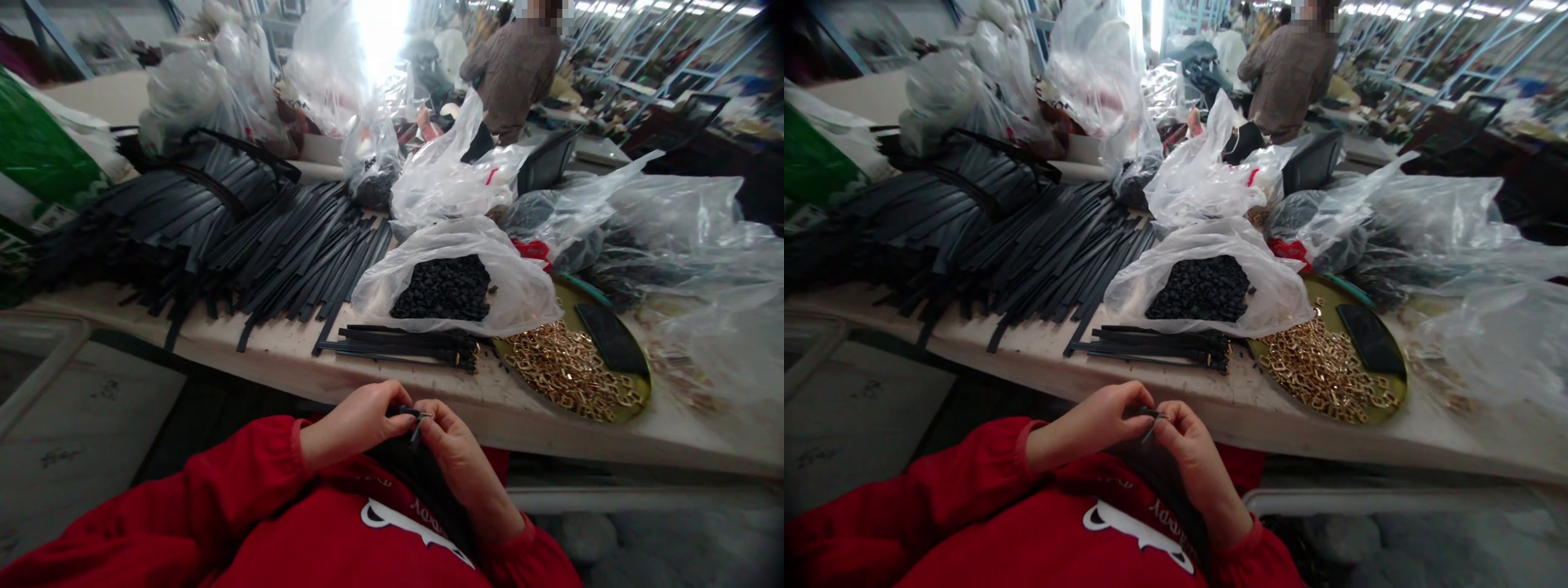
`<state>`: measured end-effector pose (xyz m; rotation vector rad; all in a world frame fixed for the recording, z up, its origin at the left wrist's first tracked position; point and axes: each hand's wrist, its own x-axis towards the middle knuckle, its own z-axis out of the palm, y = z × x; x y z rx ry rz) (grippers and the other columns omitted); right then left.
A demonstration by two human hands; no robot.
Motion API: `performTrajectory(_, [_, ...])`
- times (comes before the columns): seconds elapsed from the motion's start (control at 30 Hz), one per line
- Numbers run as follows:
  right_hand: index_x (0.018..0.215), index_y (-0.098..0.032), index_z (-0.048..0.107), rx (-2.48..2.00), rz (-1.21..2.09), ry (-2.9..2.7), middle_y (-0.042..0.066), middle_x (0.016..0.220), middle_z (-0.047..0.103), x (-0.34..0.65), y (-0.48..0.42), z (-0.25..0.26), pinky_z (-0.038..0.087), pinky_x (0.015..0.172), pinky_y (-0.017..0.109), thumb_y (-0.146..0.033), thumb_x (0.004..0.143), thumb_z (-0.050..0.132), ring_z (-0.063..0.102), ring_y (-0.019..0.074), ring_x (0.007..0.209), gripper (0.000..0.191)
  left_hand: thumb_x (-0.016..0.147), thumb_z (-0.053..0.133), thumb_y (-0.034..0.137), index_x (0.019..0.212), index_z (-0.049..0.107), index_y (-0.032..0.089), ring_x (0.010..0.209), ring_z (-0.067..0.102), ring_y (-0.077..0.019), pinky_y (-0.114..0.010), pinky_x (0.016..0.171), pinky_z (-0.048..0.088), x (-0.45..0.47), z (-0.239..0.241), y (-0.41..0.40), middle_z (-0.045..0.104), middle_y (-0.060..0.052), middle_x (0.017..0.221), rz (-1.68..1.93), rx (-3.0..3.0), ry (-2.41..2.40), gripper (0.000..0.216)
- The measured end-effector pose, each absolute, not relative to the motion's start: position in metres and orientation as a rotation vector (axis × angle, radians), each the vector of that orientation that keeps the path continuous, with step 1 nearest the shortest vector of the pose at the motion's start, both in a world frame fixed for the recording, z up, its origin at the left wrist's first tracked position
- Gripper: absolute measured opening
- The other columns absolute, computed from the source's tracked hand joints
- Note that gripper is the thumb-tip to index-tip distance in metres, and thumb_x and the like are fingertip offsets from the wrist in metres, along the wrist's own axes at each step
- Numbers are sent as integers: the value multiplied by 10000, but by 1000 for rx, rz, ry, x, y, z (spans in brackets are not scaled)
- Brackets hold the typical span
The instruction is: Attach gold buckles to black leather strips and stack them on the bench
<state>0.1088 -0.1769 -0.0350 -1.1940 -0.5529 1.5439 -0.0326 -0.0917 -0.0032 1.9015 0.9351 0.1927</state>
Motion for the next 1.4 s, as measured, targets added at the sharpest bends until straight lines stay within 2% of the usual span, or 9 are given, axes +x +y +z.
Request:
performTrajectory(0.13, [665,-213,421,-1361,1278,-616,-50,613,484,113,-170,-41,392,566,236,-412,741,601,468,106,558,279,778,497,274,959,590,153,778,592,-143,-232,690,445,-31,-7,-90,659,-29,894,185,1651,770,237])
performTrajectory(0.27, [855,-234,477,-1587,1010,-743,-64,621,509,117,-168,-46,365,513,224,-368,727,617,468,105,534,232,776,487,239,1021,562,125,742,588,-125,-230,663,458,-29,-13,-87,651,-49,921,129,1445,715,280])
performTrajectory(0.4, [765,-214,493,-1585,1229,-889,-69,534,493,121,-172,-42,309,454,211,-378,745,593,430,92,477,193,764,509,234,998,564,113,684,570,-107,-225,625,451,-28,-17,-86,642,-46,869,78,1312,718,269])
performTrajectory(0.67, [762,-230,374,-1362,1615,-540,-93,505,467,121,-173,-43,235,396,186,-436,771,524,358,71,389,255,729,576,221,922,539,104,643,565,-80,-219,647,439,-21,-19,-91,640,-35,808,126,932,722,229])
performTrajectory(0.9, [748,-202,482,-1764,1127,-1278,-33,614,525,122,-184,-39,328,535,240,-344,805,486,460,118,554,153,730,557,222,990,551,114,701,580,-114,-234,690,436,-30,-20,-98,624,0,709,7,1031,766,282])
performTrajectory(1.03, [761,-201,479,-1700,1171,-1366,-25,644,544,123,-190,-38,343,542,237,-314,826,460,466,118,571,132,739,545,274,977,550,116,640,571,-110,-231,623,438,-33,-18,-105,626,-11,741,-22,1096,802,286])
performTrajectory(1.27, [768,-209,434,-1490,1404,-1118,-38,627,533,118,-202,-34,342,493,212,-374,832,461,433,96,527,179,760,534,341,961,524,130,570,515,-77,-199,540,407,-35,-21,-119,620,-16,790,74,1216,773,292])
performTrajectory(1.4, [838,-206,457,-1535,1233,-1103,-27,665,510,110,-211,-39,364,507,214,-399,847,436,455,106,564,195,818,422,389,830,540,137,515,469,-83,-186,475,351,-38,-13,-117,576,14,645,-47,1429,741,279])
